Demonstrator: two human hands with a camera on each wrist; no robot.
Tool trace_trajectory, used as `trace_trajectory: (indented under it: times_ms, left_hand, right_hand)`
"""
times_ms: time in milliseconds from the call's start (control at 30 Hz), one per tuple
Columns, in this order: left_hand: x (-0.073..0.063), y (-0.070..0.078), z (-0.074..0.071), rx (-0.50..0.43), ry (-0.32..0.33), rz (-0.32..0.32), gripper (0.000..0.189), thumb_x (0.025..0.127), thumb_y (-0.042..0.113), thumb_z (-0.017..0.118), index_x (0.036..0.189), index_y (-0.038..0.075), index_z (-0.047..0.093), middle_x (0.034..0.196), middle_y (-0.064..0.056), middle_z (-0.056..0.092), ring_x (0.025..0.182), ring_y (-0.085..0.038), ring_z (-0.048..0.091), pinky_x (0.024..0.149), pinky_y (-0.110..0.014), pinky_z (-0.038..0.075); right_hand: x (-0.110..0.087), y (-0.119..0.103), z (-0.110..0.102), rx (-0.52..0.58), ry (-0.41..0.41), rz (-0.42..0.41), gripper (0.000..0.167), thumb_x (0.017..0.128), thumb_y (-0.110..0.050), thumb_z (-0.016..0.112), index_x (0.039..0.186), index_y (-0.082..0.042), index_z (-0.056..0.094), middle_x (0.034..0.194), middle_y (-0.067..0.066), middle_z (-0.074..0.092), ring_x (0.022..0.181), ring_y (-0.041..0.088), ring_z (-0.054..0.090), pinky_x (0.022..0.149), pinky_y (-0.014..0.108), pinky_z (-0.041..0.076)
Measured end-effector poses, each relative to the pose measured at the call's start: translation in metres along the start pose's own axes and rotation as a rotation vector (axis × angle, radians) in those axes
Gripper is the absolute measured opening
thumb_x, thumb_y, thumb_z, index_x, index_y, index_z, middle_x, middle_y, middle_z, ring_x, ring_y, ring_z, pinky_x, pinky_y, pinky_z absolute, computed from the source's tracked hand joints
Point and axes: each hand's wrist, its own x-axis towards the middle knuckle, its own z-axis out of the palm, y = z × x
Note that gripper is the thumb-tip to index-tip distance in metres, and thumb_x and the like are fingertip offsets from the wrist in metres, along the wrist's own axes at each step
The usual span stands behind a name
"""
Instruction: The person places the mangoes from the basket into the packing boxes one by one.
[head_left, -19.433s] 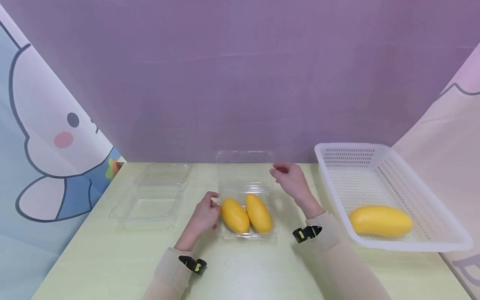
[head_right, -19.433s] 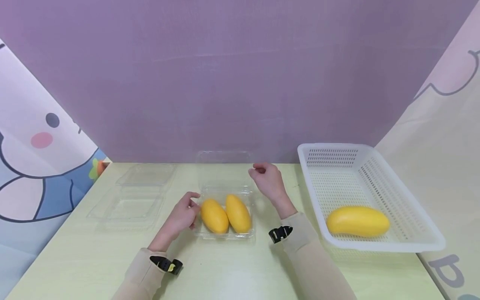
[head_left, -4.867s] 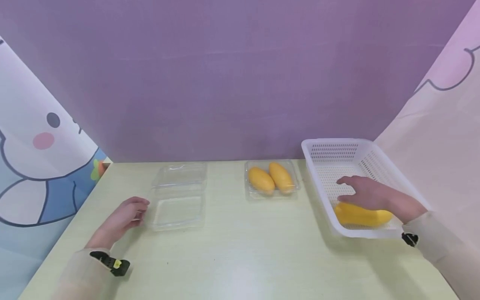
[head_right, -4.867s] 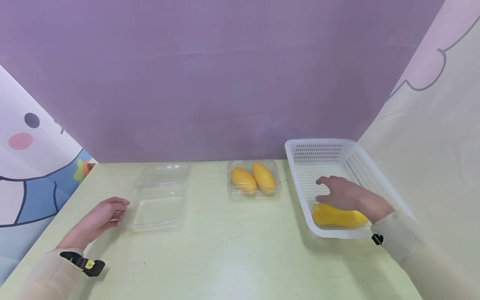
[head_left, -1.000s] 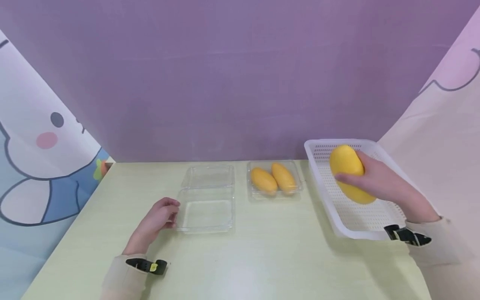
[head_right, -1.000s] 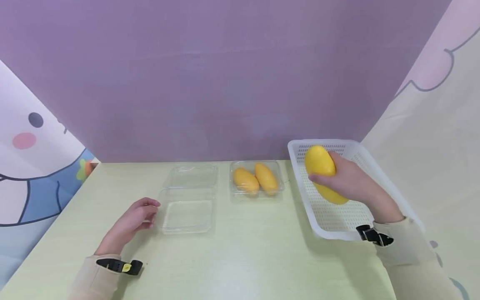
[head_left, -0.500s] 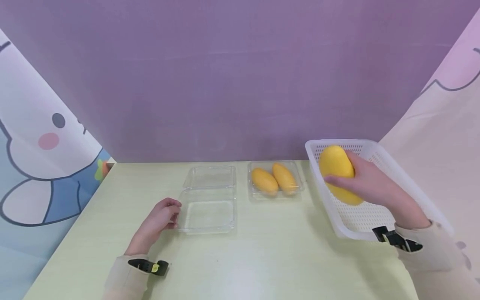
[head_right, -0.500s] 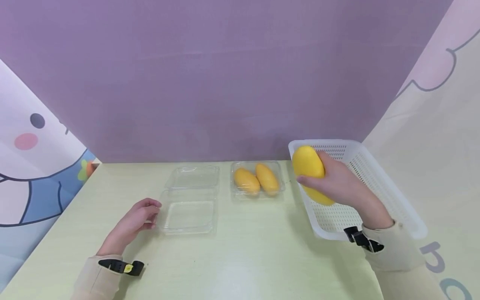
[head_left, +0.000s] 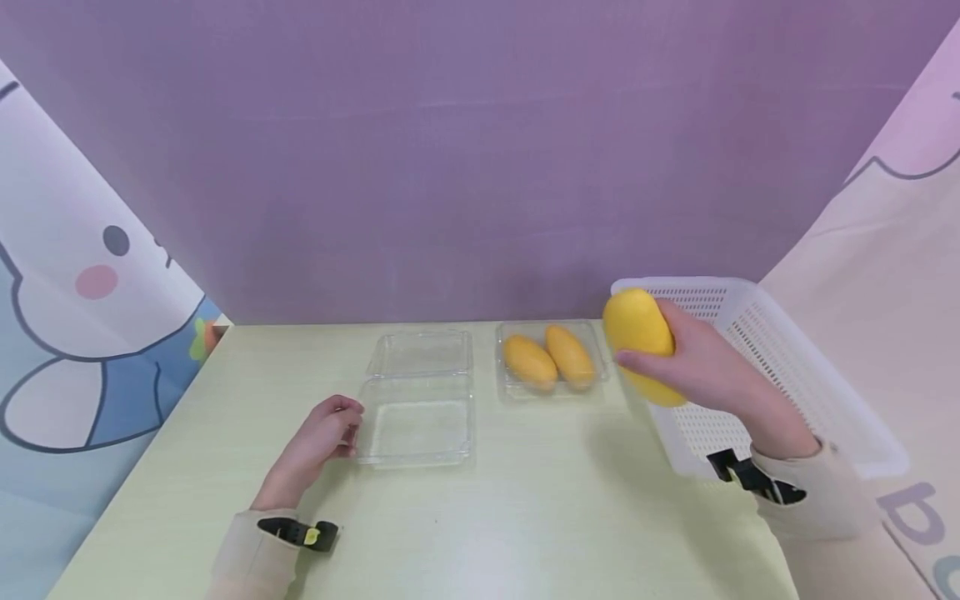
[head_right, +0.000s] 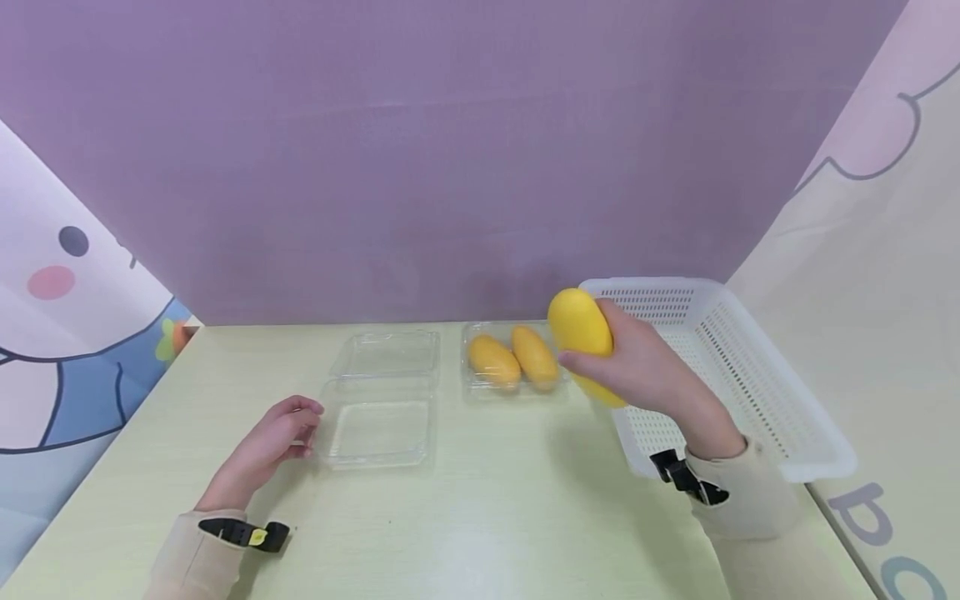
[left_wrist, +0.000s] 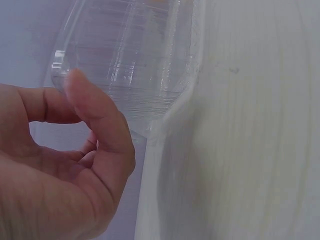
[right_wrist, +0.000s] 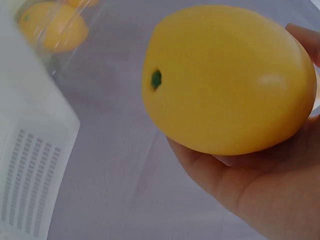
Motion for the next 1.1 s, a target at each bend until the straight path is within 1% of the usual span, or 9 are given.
trace_trajectory:
  times_ms: [100, 167, 333, 533, 633, 767, 1100]
  left_hand:
    - [0.0, -0.001, 0.0, 0.0, -0.002, 0.0, 0.028, 0.102, 0.009, 0.045, 0.124, -0.008, 0.045, 0.088, -0.01, 0.051, 0.068, -0.02, 0.053, 0.062, -0.033, 0.051]
    - [0.001, -0.001, 0.0, -0.003, -0.004, 0.001, 0.028, 0.101, 0.009, 0.044, 0.123, -0.008, 0.045, 0.088, -0.009, 0.051, 0.068, -0.02, 0.053, 0.062, -0.033, 0.052]
    - [0.002, -0.001, 0.002, -0.018, -0.005, -0.003, 0.028, 0.101, 0.009, 0.044, 0.123, -0.008, 0.045, 0.086, -0.009, 0.051, 0.068, -0.02, 0.052, 0.061, -0.033, 0.052]
    - [0.001, -0.002, 0.002, -0.038, -0.013, -0.007, 0.028, 0.101, 0.008, 0.044, 0.124, -0.007, 0.045, 0.085, -0.009, 0.05, 0.068, -0.02, 0.052, 0.06, -0.032, 0.053]
    - [0.001, -0.002, 0.002, -0.034, -0.015, -0.006, 0.028, 0.101, 0.009, 0.044, 0.123, -0.007, 0.045, 0.086, -0.009, 0.051, 0.068, -0.02, 0.052, 0.061, -0.032, 0.052]
    - [0.001, -0.002, 0.001, -0.029, -0.016, -0.005, 0.028, 0.1, 0.009, 0.044, 0.123, -0.007, 0.045, 0.087, -0.009, 0.051, 0.069, -0.02, 0.052, 0.061, -0.033, 0.052]
    - [-0.002, 0.0, 0.001, -0.03, -0.014, -0.003, 0.028, 0.1, 0.009, 0.045, 0.122, -0.007, 0.045, 0.087, -0.01, 0.051, 0.07, -0.02, 0.053, 0.062, -0.032, 0.053]
  right_hand:
    - [0.003, -0.005, 0.007, 0.025, 0.005, -0.014, 0.059, 0.092, -0.036, 0.074, 0.137, -0.01, 0.047, 0.099, 0.012, 0.062, 0.081, 0.028, 0.059, 0.069, 0.04, 0.051]
    - [0.005, -0.008, 0.011, 0.05, 0.002, -0.02, 0.058, 0.092, -0.035, 0.075, 0.137, -0.011, 0.048, 0.099, 0.012, 0.062, 0.08, 0.028, 0.06, 0.069, 0.04, 0.052]
    - [0.009, -0.018, 0.02, 0.084, -0.009, -0.022, 0.052, 0.09, -0.037, 0.075, 0.128, -0.013, 0.05, 0.095, 0.011, 0.063, 0.078, 0.027, 0.061, 0.068, 0.04, 0.052]
    - [0.012, -0.028, 0.023, 0.08, 0.008, -0.039, 0.049, 0.09, -0.039, 0.075, 0.124, -0.014, 0.051, 0.093, 0.009, 0.062, 0.077, 0.025, 0.06, 0.067, 0.039, 0.051]
    - [0.013, -0.033, 0.026, 0.113, 0.01, -0.048, 0.051, 0.089, -0.039, 0.076, 0.126, -0.014, 0.051, 0.094, 0.01, 0.062, 0.078, 0.026, 0.059, 0.068, 0.039, 0.051]
    - [0.016, -0.04, 0.033, 0.164, 0.005, -0.067, 0.054, 0.089, -0.037, 0.077, 0.132, -0.016, 0.051, 0.096, 0.01, 0.062, 0.081, 0.026, 0.06, 0.07, 0.04, 0.051]
    - [0.025, -0.057, 0.052, 0.193, -0.002, -0.07, 0.061, 0.088, -0.039, 0.077, 0.136, -0.014, 0.048, 0.099, 0.01, 0.063, 0.082, 0.026, 0.061, 0.07, 0.04, 0.053]
